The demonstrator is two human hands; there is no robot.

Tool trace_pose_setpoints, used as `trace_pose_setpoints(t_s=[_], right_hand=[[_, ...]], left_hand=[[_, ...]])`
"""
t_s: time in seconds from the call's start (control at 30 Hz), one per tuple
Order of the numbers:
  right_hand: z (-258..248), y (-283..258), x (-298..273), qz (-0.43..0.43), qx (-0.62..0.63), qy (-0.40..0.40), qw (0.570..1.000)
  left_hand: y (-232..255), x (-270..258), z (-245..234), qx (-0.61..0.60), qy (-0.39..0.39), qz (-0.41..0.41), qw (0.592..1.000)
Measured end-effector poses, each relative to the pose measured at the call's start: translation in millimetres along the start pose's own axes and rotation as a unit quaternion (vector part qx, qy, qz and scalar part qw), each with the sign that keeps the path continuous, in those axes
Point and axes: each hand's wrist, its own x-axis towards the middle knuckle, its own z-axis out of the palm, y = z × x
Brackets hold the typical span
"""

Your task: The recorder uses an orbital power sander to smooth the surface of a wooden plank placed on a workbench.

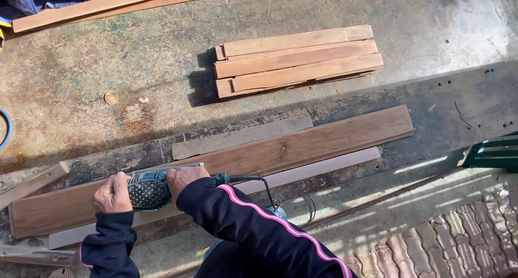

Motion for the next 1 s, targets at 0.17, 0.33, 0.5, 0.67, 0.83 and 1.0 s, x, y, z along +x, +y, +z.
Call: trace_pose_setpoints(t_s=[0.17,0.33,0.5,0.67,0.83,1.0], right_hand=[[-26.5,32.7,-27.2,0.016,0.003,-0.029,0.999],[-46.3,68.5,-50.4,0.029,0.0,-0.04,0.999],[-55.8,108.4,-69.4,0.04,-0.009,-0.034,0.999],[-75.6,145.1,-93.0,0.049,-0.018,-0.032,0.998],[-89.0,190.0,-113.8,0.059,-0.031,-0.02,0.998],[-104.5,234.5,-133.9,0.089,-0.026,-0.04,0.995]], left_hand=[[32.9,-12.9,30.8,0.0,-0.005,0.003,1.0],[73.4,-23.8,64.4,-0.014,0.0,0.029,0.999],[98.8,-34.1,100.4,-0.032,-0.005,0.047,0.998],[127.5,-46.5,134.3,-0.023,-0.018,0.048,0.998],[172.6,-54.1,167.0,-0.031,-0.031,0.059,0.997],[193.6,-58.9,200.1,-0.019,-0.117,0.087,0.989]])
